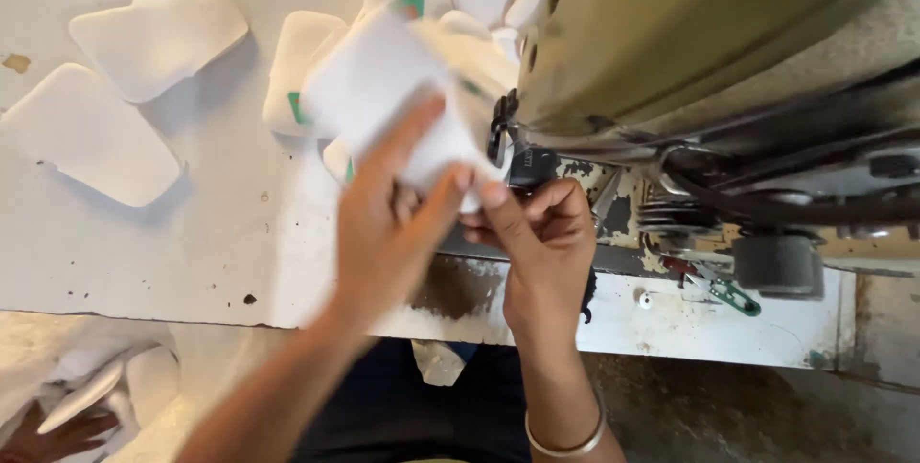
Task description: Stitch the edges of shoe tongues using an industrial sewing machine.
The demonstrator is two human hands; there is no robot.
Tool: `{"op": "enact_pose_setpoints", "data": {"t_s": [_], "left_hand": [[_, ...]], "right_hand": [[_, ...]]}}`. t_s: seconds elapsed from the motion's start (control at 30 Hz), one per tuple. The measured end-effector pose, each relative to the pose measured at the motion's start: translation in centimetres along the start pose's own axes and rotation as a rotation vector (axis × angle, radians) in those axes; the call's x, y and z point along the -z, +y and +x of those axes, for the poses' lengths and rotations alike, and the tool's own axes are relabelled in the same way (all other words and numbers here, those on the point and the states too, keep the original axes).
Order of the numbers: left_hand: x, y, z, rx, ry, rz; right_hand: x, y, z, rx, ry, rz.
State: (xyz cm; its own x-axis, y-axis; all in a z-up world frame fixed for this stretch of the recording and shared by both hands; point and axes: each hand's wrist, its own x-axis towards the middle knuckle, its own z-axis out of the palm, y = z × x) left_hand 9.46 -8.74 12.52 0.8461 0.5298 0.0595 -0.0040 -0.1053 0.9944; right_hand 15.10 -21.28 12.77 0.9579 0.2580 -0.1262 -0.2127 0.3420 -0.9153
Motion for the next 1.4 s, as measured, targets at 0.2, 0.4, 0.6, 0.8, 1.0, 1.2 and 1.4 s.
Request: {"op": "enact_pose_setpoints", "data": {"t_s": [0.2,0.4,0.6,0.8,1.0,1.2,1.4], "left_hand": [[-0.6,-1.3,-2.4,-0.105,0.386,-0.393],[1.5,-1.3,-2.3,-0.038,0.301,-0.509],[0.3,-2.6,-5.9,0.034,0.322,-0.519],[-2.7,-1.7,-8.4,0.148,0.207,-0.262],[-3.2,-1.4,-6.8,0.205,0.188,-0.369],[-3.6,-0.6,-5.2,0.083,0.181,-0.313],[-2.4,0.8,-2.7,-0.197,0.147,-0.083]], "right_hand": [[1.0,1.0,0.1,0.052,-0.056,0.028],[0.1,0.8,0.3,0.080,0.024,-0.024],[0.4,0.3,0.0,0.111,0.009,-0.083],[2.4,1.1,-0.4,0.094,-0.153,0.034],[2.7,0.8,-0.5,0.100,-0.096,-0.037],[3.4,0.5,-0.4,0.156,-0.075,-0.137],[13.9,-4.7,0.6,0.759,0.061,-0.594]]}}
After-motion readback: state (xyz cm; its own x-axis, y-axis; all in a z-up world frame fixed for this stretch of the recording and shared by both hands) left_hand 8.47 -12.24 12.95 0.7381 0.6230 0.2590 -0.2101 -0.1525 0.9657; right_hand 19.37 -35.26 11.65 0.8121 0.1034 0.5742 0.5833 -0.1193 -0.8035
